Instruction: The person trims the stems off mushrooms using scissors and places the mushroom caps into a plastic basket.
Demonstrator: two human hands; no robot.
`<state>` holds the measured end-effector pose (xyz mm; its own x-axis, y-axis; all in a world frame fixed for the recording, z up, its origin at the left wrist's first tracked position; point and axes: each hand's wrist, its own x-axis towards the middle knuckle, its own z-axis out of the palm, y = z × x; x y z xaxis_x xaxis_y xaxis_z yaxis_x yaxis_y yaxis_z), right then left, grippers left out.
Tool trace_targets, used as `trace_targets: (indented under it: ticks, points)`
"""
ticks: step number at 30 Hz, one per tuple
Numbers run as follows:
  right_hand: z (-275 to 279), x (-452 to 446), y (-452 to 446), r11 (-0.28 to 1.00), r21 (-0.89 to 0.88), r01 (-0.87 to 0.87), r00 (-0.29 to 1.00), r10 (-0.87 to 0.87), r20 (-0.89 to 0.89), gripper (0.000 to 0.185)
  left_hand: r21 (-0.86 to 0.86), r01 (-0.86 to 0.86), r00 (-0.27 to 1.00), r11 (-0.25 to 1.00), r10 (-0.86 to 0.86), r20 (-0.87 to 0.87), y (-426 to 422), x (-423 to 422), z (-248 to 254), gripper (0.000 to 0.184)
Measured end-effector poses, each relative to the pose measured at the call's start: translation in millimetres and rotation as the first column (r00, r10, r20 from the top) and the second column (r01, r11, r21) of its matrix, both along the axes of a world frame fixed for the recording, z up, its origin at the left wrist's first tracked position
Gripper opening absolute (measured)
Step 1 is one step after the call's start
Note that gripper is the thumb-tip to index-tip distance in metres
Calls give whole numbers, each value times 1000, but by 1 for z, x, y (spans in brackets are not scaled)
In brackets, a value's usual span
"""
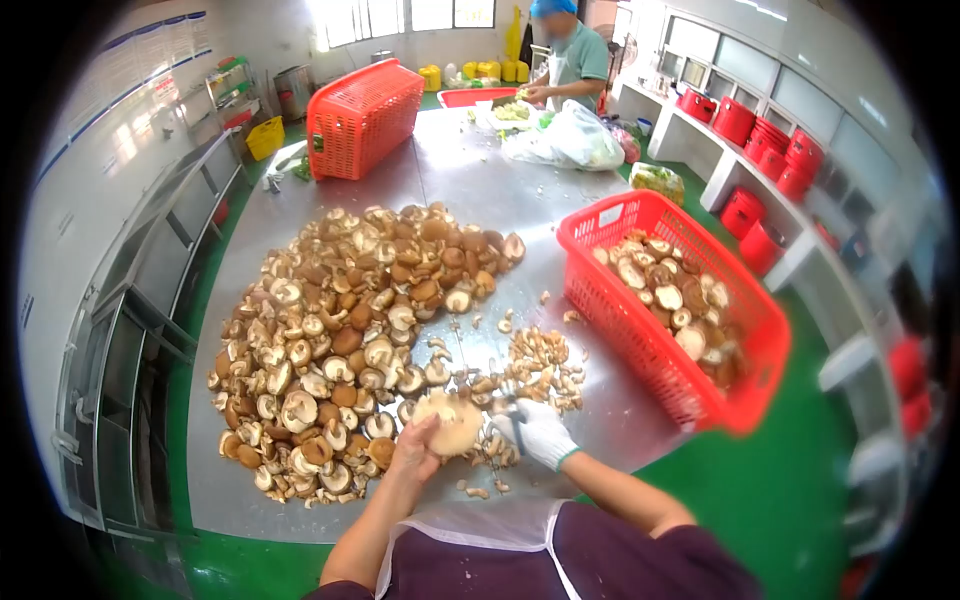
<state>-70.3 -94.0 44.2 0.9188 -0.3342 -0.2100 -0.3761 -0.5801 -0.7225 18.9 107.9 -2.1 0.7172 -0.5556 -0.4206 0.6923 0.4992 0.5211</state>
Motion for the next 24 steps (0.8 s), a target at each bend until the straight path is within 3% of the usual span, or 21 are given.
trace_targets:
  ticks: [1,3,5,6,8,9,10,11,13,16,19,20,21,23,24]
  points:
    - [-3,-3,-5,999,-50,-3,1000,4,6,40,13,-8,1000,1000,8,0,-1,-4,7,38]
    - [-5,-18,-18,994,-110,-11,999,6,-45,38,-143,36,998,989,-29,50,1,4,-14,37]
    - [-15,-36,-24,979,-200,30,999,-36,-26,37,-178,53,998,983,-56,-14,1,7,-5,28]
    - [-39,-46,-33,983,-176,47,996,-34,80,35,-252,29,996,967,-48,-69,-1,12,-12,29]
    - [-53,-61,-36,983,-164,87,965,-41,260,20,-488,220,954,845,-291,-73,12,17,-10,26]
    - [-83,-72,-46,988,29,154,972,-157,177,23,-709,188,945,680,-323,-60,4,10,5,24]
    - [-92,-78,-43,924,284,257,947,-299,117,21,-759,191,943,623,-330,-34,1,8,19,24]
    - [-105,-84,-48,915,259,311,933,-346,102,17,-823,199,934,532,-358,-5,-5,9,22,22]
    - [-113,-92,-53,738,584,338,898,-438,34,14,-850,249,911,464,-410,43,-12,11,26,21]
    - [-111,-98,-53,647,659,383,837,-545,49,11,-866,317,885,388,-449,123,-25,11,22,42]
    - [-110,-98,-52,709,569,415,838,-541,63,9,-818,329,879,472,-470,83,-34,10,19,43]
    - [-105,-100,-53,792,484,373,851,-500,160,10,-761,317,885,566,-465,23,-37,7,27,36]
    - [-103,-102,-52,862,379,338,853,-450,263,12,-708,345,886,617,-463,28,-44,8,25,44]
    - [-121,-106,-58,890,327,317,858,-416,302,15,-397,449,862,800,-505,-43,-55,22,16,41]
    - [-122,-107,-59,913,273,304,852,-389,351,17,-282,408,886,869,-451,-108,-67,24,15,39]
